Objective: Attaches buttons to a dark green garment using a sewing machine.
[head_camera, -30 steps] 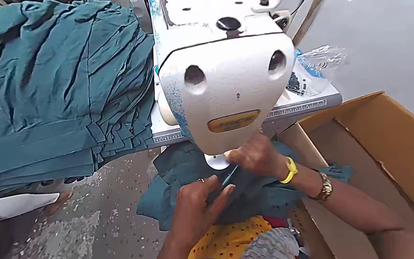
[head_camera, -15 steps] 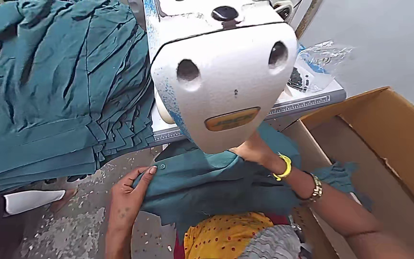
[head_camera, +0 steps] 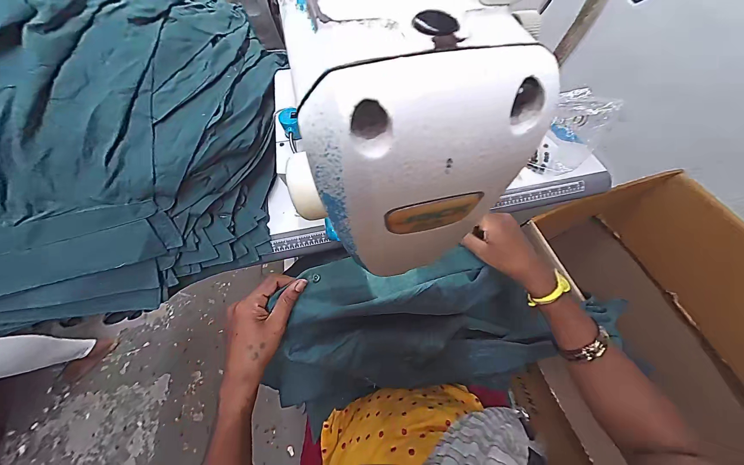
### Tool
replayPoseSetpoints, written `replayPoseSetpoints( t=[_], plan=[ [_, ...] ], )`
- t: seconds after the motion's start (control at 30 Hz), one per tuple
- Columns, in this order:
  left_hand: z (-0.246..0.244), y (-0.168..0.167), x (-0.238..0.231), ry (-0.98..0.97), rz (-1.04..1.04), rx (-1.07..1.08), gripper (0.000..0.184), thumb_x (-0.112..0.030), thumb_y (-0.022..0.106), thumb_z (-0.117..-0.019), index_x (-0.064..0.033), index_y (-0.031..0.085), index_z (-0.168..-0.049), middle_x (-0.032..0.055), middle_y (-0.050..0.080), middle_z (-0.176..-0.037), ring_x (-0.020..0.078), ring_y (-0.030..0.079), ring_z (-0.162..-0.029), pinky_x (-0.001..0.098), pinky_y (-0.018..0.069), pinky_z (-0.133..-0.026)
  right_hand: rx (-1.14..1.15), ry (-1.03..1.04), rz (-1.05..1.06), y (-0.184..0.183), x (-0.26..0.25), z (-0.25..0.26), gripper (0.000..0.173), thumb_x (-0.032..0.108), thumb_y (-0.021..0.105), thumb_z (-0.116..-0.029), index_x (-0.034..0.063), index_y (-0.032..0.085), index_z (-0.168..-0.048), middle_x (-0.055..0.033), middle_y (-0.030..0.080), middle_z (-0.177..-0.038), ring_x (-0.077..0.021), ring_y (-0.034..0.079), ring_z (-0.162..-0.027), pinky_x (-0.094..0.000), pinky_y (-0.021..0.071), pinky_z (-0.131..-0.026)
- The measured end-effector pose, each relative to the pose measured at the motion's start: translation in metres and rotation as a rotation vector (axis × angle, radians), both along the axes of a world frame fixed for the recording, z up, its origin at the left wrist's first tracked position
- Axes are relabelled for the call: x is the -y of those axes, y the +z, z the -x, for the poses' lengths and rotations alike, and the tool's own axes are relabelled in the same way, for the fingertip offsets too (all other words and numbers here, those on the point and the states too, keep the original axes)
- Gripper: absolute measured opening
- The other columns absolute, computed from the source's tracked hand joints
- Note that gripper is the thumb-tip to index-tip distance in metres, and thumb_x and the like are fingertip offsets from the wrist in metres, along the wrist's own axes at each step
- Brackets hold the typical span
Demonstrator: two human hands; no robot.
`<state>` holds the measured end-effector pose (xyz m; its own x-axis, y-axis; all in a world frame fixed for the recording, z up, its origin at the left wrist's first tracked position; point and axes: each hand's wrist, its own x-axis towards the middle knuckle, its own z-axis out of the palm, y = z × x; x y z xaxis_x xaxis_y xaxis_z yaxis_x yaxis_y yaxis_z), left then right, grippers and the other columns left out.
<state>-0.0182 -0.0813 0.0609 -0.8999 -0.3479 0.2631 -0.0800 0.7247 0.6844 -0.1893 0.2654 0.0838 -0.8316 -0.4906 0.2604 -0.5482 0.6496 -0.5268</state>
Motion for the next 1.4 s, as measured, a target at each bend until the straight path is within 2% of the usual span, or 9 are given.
replayPoseSetpoints(
  t=[0.13,0.27,0.33,0.57,0.87,1.03,1.13,1.23,1.4],
  plan=[
    [0.008,-0.017,-0.010,-0.094,0.235,-0.034,0.040,-0.038,0.053,-0.1010,-0.0045,0.075,-0.105,0.0187,0.071,-0.098,0.0415,0.068,-0.094,0.0613,0.0512,-0.081,0.080,-0.244,-0.289,0.004,-0.025,0.023,0.030,0.030,0.063,-0.1027,0.0000,0.070,-0.104,-0.0222,0.068,-0.079,-0.0452,0.069,-0.079,-0.0658,0.0495,-0.070],
    [0.026,-0.005,-0.042,-0.300,-0.069,-0.019,0.053,-0.039,0.042,-0.1067,0.0009,0.056,-0.139,0.0154,0.062,-0.135,0.0195,0.058,-0.127,0.0390,0.0455,-0.108,-0.255,-0.216,-0.194,0.005,0.003,0.026,0.017,0.014,0.064,-0.0995,0.0007,0.074,-0.104,-0.0222,0.071,-0.097,-0.0422,0.071,-0.088,-0.0595,0.0553,-0.069],
    [0.035,0.003,-0.060,-0.298,-0.301,0.014,0.057,-0.038,0.043,-0.1060,0.0056,0.046,-0.144,0.0134,0.059,-0.133,0.0085,0.058,-0.121,0.0268,0.0472,-0.105,-0.392,-0.150,-0.122,-0.001,0.017,0.034,0.016,0.011,0.066,-0.0975,-0.0008,0.074,-0.105,-0.0227,0.067,-0.098,-0.0409,0.069,-0.089,-0.0536,0.0566,-0.069],
    [0.042,0.001,-0.086,-0.166,-0.486,0.054,0.058,-0.031,0.047,-0.1025,0.0080,0.040,-0.144,0.0123,0.059,-0.122,0.0050,0.060,-0.103,0.0203,0.0501,-0.090,-0.444,-0.113,-0.084,-0.022,0.024,0.052,0.013,0.011,0.070,-0.0945,-0.0020,0.072,-0.098,-0.0226,0.067,-0.101,-0.0418,0.068,-0.096,-0.0524,0.0572,-0.074],
    [0.045,-0.001,-0.089,-0.162,-0.602,-0.020,0.057,-0.025,0.050,-0.1008,0.0110,0.035,-0.142,0.0066,0.060,-0.111,-0.0012,0.061,-0.086,0.0154,0.0516,-0.078,-0.435,-0.042,-0.117,-0.022,0.018,0.053,0.023,0.015,0.070,-0.0962,0.0018,0.074,-0.115,-0.0230,0.067,-0.107,-0.0432,0.066,-0.101,-0.0547,0.0550,-0.082],
    [0.046,0.001,-0.087,-0.128,-0.571,-0.005,0.050,-0.025,0.054,-0.1000,0.0077,0.044,-0.137,0.0089,0.061,-0.113,0.0013,0.062,-0.088,0.0186,0.0523,-0.078,-0.407,-0.052,0.019,-0.023,0.015,0.054,0.013,0.010,0.072,-0.0930,-0.0006,0.073,-0.100,-0.0224,0.068,-0.104,-0.0419,0.067,-0.099,-0.0544,0.0553,-0.083],
    [0.036,0.008,-0.088,-0.109,-0.311,-0.011,0.028,-0.027,0.055,-0.1000,-0.0007,0.065,-0.096,0.0026,0.062,-0.080,0.0059,0.059,-0.072,0.0258,0.0486,-0.068,-0.310,-0.054,0.143,-0.013,0.017,0.039,0.013,0.011,0.070,-0.0951,-0.0013,0.070,-0.099,-0.0196,0.067,-0.095,-0.0348,0.067,-0.087,-0.0516,0.0544,-0.078],
    [0.001,0.026,-0.097,-0.403,-0.056,-0.180,0.035,-0.029,0.059,-0.0986,-0.0063,0.061,-0.071,0.0028,0.053,-0.056,0.0110,0.053,-0.050,0.0279,0.0441,-0.046,-0.505,0.035,0.175,0.011,0.037,0.006,0.018,0.016,0.069,-0.0943,-0.0010,0.072,-0.090,-0.0156,0.071,-0.087,-0.0265,0.071,-0.080,-0.0420,0.0586,-0.071],
    [-0.015,0.018,-0.109,-0.577,-0.046,-0.149,0.033,-0.042,0.059,-0.1012,-0.0127,0.069,-0.089,-0.0001,0.062,-0.065,0.0092,0.058,-0.055,0.0263,0.0466,-0.049,-0.847,0.396,0.077,0.016,0.078,-0.046,0.020,0.010,0.061,-0.0965,0.0094,0.068,-0.078,-0.0062,0.067,-0.068,-0.0208,0.066,-0.067,-0.0323,0.0496,-0.059]
  ],
)
